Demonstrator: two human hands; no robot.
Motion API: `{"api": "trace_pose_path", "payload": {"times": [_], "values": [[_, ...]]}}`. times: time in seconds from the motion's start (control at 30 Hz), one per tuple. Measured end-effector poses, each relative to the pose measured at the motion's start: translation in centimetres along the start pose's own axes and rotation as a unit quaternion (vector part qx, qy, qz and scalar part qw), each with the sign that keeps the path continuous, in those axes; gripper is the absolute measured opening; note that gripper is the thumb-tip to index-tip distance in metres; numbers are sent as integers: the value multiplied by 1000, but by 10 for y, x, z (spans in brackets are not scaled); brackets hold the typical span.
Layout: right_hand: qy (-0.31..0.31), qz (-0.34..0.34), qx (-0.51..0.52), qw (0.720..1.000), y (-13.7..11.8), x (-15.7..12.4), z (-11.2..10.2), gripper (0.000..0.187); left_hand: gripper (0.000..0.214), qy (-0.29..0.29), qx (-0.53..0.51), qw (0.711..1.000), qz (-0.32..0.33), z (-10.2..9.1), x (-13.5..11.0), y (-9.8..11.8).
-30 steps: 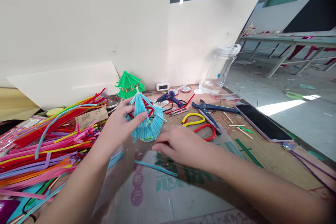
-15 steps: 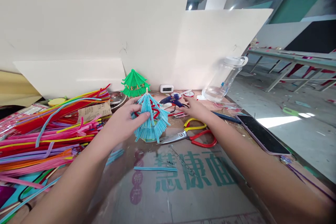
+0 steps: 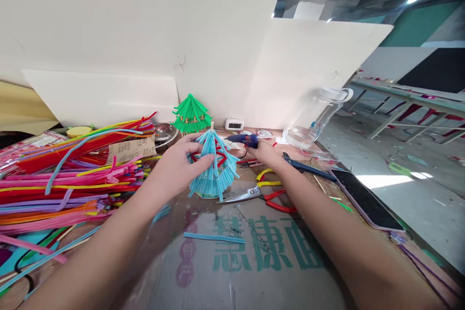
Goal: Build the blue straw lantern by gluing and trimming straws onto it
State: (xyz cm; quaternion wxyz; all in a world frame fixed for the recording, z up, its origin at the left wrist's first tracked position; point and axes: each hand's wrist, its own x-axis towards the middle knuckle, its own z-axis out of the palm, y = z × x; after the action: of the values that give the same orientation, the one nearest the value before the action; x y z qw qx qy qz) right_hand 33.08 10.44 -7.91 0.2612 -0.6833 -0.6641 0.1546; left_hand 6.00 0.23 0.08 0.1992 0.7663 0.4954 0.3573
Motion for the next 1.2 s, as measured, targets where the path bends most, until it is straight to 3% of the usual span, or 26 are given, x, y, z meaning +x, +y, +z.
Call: {"api": "trace_pose_path", "payload": {"times": [0.23,0.37,0.47,0.67,0.73,0.87,0.93,0.97,1.07,1.13,1.2], "values": [[14,0,123,992,-20,-38,-49,39,30,-29,-10,998,51,-3,0,-2],[17,-83,226,970,-39,-70,-72,34,30,-24,-3,999,39,-4,0,-4],[1,-117,253,960,-48,-85,-76,30,29,-15,-2,1000,23,-5,0,-6],[-14,-81,228,970,-39,-83,-66,27,35,2,41,999,20,-7,0,-5],[-15,-86,230,969,-34,-80,-65,28,37,42,58,997,32,-10,-3,0],[-2,-123,225,967,-33,-81,-65,30,37,188,89,977,53,-28,-4,11],[14,-147,240,960,-38,-85,-66,30,43,207,96,973,22,-39,8,14],[23,-157,253,954,-42,-87,-66,30,50,189,108,976,-5,-43,18,14],[52,-171,287,941,-51,-93,-64,28,61,-7,58,998,-24,-46,58,12],[56,-173,300,936,-54,-94,-62,26,65,-111,-20,993,-26,-39,82,12],[55,-178,316,930,-53,-94,-59,26,65,-166,-83,982,-25,-29,98,16]]}}
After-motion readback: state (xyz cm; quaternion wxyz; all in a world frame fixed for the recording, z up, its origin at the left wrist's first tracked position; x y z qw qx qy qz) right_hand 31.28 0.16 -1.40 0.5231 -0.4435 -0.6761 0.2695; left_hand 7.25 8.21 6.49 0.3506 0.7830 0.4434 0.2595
